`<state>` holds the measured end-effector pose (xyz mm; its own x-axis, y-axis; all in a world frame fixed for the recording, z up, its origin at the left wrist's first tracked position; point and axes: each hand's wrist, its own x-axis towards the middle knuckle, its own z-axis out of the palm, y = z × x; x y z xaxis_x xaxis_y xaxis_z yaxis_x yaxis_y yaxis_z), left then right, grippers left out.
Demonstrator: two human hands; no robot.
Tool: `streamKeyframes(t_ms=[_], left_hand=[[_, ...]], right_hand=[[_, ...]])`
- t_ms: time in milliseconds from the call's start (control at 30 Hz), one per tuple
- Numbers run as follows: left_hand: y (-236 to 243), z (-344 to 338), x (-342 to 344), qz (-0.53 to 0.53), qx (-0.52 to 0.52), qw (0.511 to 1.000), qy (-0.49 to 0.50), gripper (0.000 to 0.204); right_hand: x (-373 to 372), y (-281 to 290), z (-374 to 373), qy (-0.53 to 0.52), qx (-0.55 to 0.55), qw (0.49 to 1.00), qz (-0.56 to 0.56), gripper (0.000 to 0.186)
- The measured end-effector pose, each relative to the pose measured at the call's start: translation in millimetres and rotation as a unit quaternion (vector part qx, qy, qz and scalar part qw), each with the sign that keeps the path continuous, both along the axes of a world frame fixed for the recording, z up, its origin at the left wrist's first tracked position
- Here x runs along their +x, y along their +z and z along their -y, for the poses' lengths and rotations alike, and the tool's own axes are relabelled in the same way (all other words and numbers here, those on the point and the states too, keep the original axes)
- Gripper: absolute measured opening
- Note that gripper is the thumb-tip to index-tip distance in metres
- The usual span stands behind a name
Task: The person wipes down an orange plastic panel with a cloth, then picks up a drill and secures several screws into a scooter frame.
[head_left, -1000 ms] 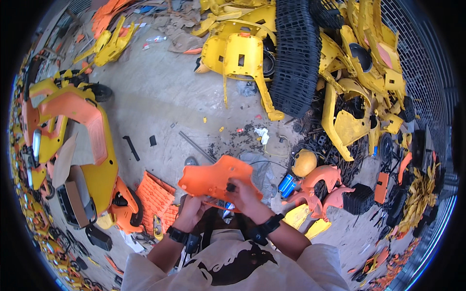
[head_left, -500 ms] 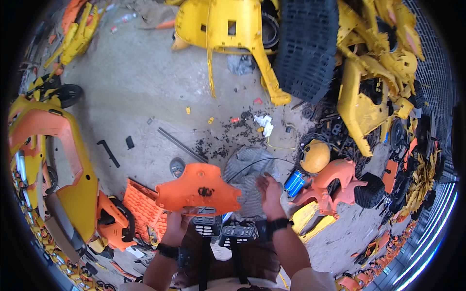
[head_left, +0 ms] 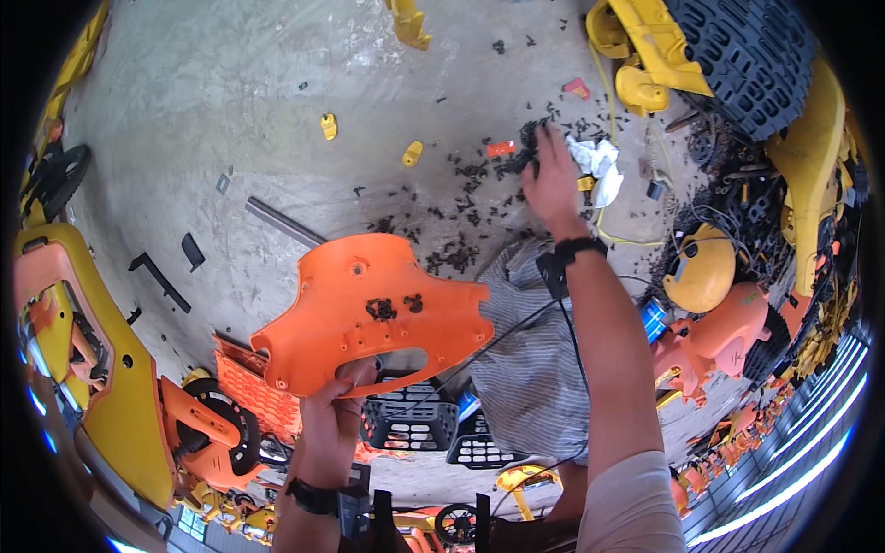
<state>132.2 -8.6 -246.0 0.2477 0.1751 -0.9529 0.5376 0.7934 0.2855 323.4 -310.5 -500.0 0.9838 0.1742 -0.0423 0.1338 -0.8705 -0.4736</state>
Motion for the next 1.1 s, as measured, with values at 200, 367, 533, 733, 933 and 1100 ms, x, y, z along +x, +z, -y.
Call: streamKeyframes(t_ms=[200,367,533,733,933,1100], left_hand=[[13.1,2.1,32.4,-0.006,0.026,0.999,0.024,0.053],[2.7,-2.6,27.4,-0.007,0.026,0.999,0.034,0.052],[5.1,-2.9,29.1,0.001,0.017,0.998,0.065,0.051],[-3.9,-10.8,13.8,-0.001,0.056,0.998,0.04,0.051],[-13.3,-23.9,6.7,0.002,0.133,0.99,0.037,0.048],[-10.2,-21.2,9.6,0.007,0.115,0.993,0.034,0.049]], right_hand=[[-30.8,-27.6,-26.3,-0.056,-0.065,0.994,-0.067,0.064],[-79.8,-6.6,-35.4,-0.015,-0.034,0.993,-0.108,0.057],[-34.8,-21.7,-15.0,-0.111,-0.033,0.993,0.016,0.055],[-92.3,-14.0,-83.8,-0.078,-0.084,0.988,-0.101,0.061],[-121.7,0.7,-107.0,0.084,-0.075,0.989,-0.097,0.058],[-138.8,-8.3,-96.6,0.108,-0.093,0.981,-0.133,0.055]])
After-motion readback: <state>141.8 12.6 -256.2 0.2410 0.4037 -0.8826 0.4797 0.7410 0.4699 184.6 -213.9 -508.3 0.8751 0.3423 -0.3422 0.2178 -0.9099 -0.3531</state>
